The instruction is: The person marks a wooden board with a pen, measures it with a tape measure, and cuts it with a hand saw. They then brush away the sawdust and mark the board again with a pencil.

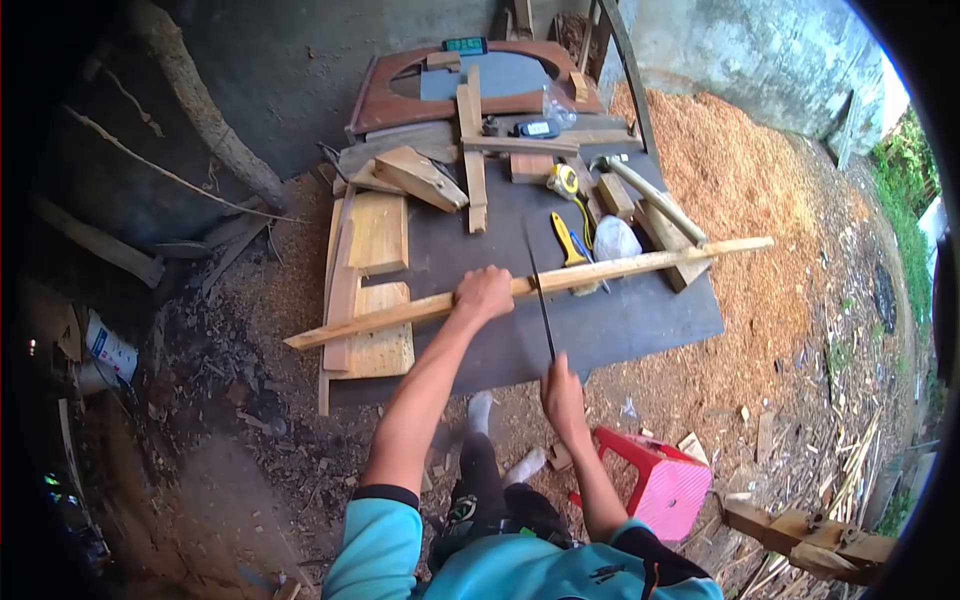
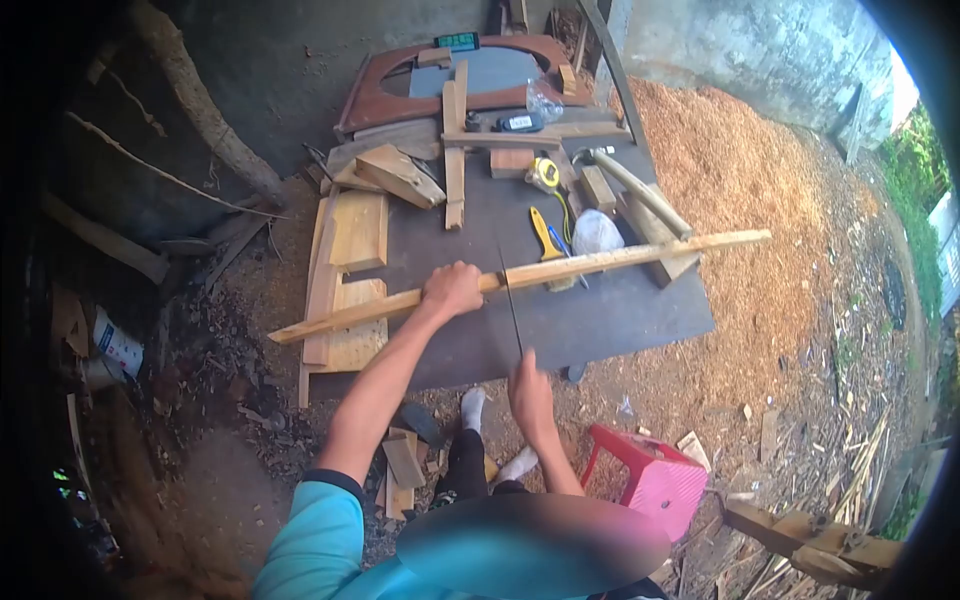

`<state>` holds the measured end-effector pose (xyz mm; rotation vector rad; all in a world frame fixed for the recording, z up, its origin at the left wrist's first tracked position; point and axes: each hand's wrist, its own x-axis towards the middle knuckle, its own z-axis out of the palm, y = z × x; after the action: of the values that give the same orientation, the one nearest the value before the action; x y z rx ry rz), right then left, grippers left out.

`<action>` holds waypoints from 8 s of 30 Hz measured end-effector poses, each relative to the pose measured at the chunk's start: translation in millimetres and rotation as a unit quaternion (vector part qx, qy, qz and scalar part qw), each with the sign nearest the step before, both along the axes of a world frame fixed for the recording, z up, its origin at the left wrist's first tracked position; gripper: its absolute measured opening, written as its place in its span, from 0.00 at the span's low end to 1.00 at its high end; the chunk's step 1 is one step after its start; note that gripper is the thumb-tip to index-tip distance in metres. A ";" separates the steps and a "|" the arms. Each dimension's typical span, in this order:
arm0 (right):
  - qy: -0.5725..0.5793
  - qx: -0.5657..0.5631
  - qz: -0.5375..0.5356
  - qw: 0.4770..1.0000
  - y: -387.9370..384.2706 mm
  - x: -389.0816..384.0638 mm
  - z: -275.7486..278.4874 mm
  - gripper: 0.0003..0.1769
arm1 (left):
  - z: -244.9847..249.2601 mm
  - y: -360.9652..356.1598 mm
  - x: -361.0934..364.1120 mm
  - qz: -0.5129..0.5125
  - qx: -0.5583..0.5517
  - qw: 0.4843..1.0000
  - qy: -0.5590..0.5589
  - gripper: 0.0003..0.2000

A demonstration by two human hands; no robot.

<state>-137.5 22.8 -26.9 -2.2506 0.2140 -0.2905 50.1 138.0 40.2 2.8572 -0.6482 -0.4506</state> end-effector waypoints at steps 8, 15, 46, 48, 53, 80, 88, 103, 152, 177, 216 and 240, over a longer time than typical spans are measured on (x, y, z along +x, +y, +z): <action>0.052 -0.007 -0.003 0.999 0.0 27.8 26.0 0.17 | 14.5 -1.7 -2.9 0.016 -0.004 0.999 0.047 0.14; 0.015 -0.031 0.011 0.999 -2.4 74.3 23.4 0.18 | 12.0 -1.2 -1.1 0.006 0.009 0.999 0.050 0.16; -0.036 -0.033 -0.001 0.999 -1.0 -3.0 15.4 0.23 | 5.0 -1.5 -3.4 0.007 -0.007 1.000 -0.007 0.16; -0.027 -0.039 -0.002 0.999 -4.1 16.2 17.4 0.22 | 1.6 -2.7 9.1 0.011 -0.011 0.995 -0.098 0.16; 0.016 -0.038 0.024 0.999 -1.8 66.7 30.4 0.23 | -0.2 -1.4 -7.2 0.010 -0.005 1.000 -0.008 0.15; 0.021 -0.059 0.007 0.998 -1.0 68.8 42.0 0.13 | -4.3 -0.5 -15.3 -0.011 -0.005 0.996 -0.088 0.14; 0.061 -0.067 0.006 0.996 -5.6 54.0 49.6 0.11 | -6.9 0.3 -19.4 -0.006 -0.007 0.992 -0.129 0.12; 0.074 -0.041 -0.035 0.996 7.4 -11.6 50.9 0.13 | 7.9 -3.5 -17.3 0.001 0.021 0.997 -0.072 0.16; 0.124 -0.068 0.061 0.988 -5.4 -22.1 75.2 0.41 | 11.8 1.6 -4.6 0.006 -0.015 1.000 -0.001 0.14; 0.015 -0.080 0.059 0.995 -4.0 72.8 47.0 0.42 | 6.3 -0.5 -6.5 0.010 -0.003 1.000 -0.008 0.14; 0.043 -0.078 0.024 0.996 -8.5 -0.8 66.8 0.39 | -0.2 -3.6 -3.5 0.013 0.027 0.999 -0.037 0.15; 0.171 -0.106 0.015 0.979 -27.0 -19.6 109.4 0.38 | -9.9 -2.0 -9.9 -0.004 0.011 0.983 -0.183 0.09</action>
<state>-157.1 -4.2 82.5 -2.5047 0.3435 0.0998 40.3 136.0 30.3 2.9840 -0.7140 0.0740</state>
